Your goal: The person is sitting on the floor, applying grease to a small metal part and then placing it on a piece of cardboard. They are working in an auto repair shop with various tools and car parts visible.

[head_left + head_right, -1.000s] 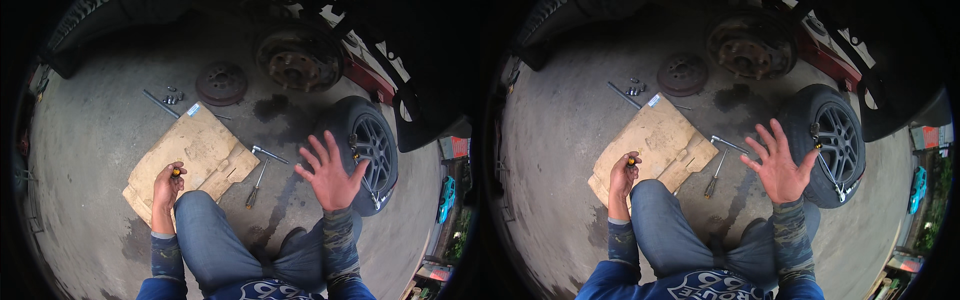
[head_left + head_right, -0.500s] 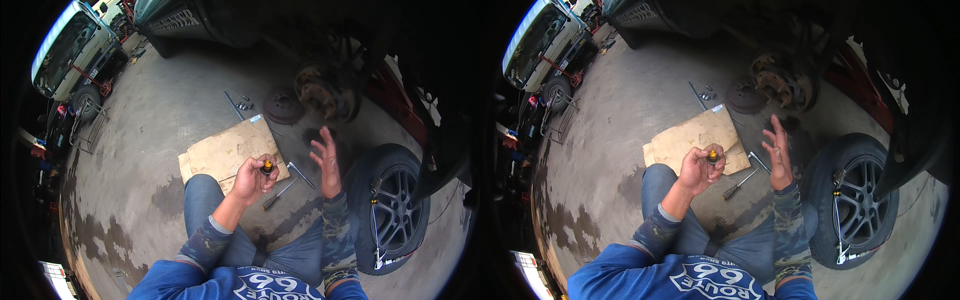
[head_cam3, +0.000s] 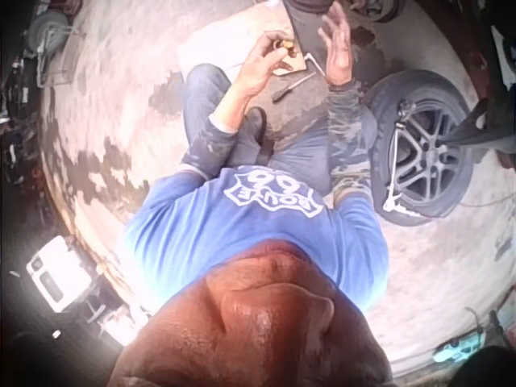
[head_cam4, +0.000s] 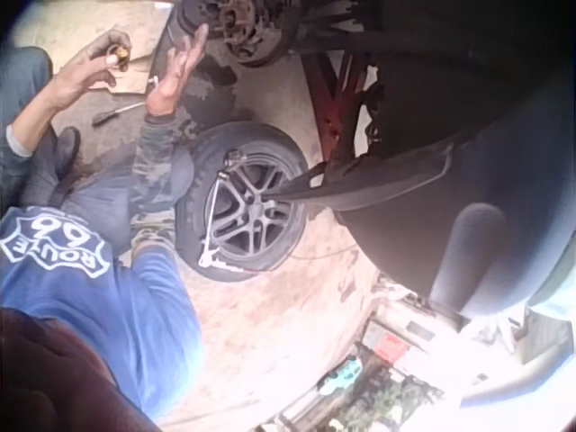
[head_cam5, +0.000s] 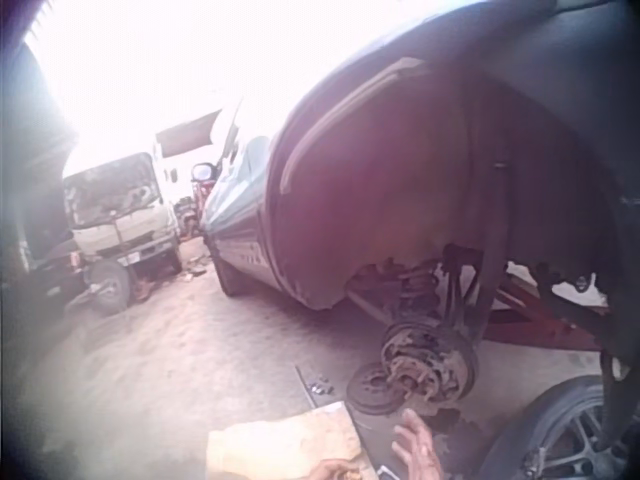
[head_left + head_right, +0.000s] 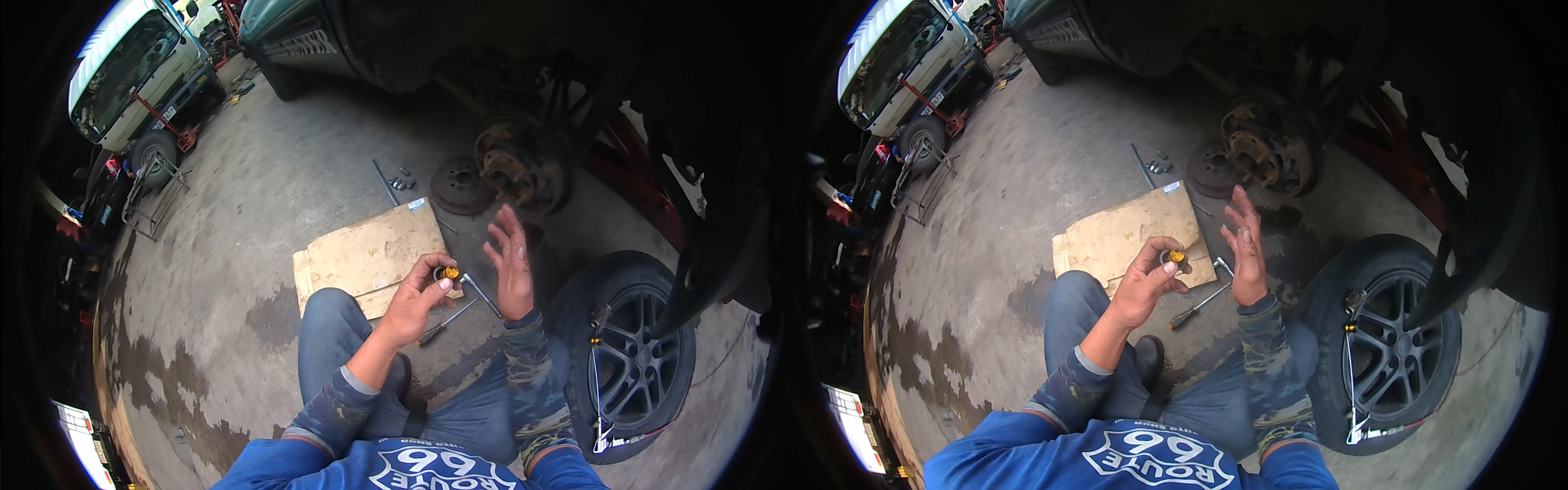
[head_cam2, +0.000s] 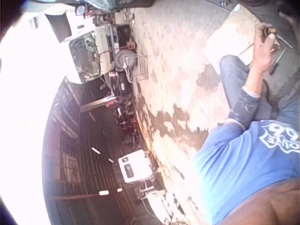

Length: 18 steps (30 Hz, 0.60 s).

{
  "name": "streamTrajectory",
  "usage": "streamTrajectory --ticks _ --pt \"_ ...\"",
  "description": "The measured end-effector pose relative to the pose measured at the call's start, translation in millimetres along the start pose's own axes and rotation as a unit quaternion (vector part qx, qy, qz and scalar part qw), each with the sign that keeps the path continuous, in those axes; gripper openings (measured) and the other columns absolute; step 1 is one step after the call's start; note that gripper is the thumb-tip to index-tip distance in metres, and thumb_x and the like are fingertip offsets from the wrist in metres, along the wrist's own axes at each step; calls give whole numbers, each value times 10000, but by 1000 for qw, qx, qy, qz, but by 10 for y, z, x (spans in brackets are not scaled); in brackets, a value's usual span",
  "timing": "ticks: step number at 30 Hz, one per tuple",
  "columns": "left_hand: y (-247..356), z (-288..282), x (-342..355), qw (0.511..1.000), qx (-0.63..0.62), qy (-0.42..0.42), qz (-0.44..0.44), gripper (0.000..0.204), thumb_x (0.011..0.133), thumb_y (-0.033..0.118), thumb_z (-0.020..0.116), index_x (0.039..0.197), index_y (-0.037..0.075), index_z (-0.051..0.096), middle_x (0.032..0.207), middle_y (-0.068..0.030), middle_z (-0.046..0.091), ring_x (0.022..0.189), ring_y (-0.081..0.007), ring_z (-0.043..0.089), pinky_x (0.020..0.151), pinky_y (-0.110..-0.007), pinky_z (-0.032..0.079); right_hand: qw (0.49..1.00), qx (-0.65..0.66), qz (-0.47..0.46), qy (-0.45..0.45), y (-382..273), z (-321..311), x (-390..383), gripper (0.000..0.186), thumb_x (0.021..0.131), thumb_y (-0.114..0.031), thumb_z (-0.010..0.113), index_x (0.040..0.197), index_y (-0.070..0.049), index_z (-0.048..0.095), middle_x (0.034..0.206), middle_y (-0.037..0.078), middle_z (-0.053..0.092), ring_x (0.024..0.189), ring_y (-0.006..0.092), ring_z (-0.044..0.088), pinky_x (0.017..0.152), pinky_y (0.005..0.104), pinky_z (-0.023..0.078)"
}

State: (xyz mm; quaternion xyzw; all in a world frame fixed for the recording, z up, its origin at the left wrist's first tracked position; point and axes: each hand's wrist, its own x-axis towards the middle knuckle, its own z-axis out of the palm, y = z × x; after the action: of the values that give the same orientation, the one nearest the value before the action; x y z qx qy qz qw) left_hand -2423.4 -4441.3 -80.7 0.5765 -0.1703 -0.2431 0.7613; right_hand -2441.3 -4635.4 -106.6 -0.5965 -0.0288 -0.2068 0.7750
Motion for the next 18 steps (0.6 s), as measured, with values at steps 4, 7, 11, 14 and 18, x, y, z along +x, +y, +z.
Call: streamTrajectory --ticks 4,7,11,14,18 --pt "-25 -112 74 982 -152 -85 -73 316 1051 183 569 1352 113 504 1120 -47 588 951 -170 630 819 -340 551 999 12 11 28 -202 -70 -61 791 1007 -546 472 1632 -100 283 1670 113 284 1492 291 331 1195 493 289" --pt "-79 -90 234 966 -179 -150 -108 318 1060 191 555 1362 117 489 1149 -59 599 992 -178 651 834 -344 549 996 -37 8 75 -382 -128 -263 759 993 -424 555 1617 -72 303 1669 122 280 1494 298 332 1190 476 309" --pt "-172 87 443 971 -119 -178 -110 309 1070 176 541 1364 113 468 1251 -89 615 1111 -203 666 909 -342 537 966 -170 19 193 -586 -123 -614 708 954 -252 641 1572 -37 370 1618 139 337 1482 319 356 1186 451 331" --pt "-199 272 562 970 -76 -214 -88 290 1067 137 550 1340 99 460 1333 -112 607 1168 -212 661 980 -332 513 910 -332 2 247 -736 -33 -841 609 896 -153 736 1461 -50 535 1591 180 337 1475 337 355 1187 464 350" --pt "-238 571 592 963 -115 -229 -82 287 1034 81 609 1287 77 475 1366 -109 587 1141 -151 613 973 -309 498 841 -479 11 253 -849 105 -968 538 817 -102 807 1328 -92 641 1591 208 334 1491 393 314 1190 484 332"
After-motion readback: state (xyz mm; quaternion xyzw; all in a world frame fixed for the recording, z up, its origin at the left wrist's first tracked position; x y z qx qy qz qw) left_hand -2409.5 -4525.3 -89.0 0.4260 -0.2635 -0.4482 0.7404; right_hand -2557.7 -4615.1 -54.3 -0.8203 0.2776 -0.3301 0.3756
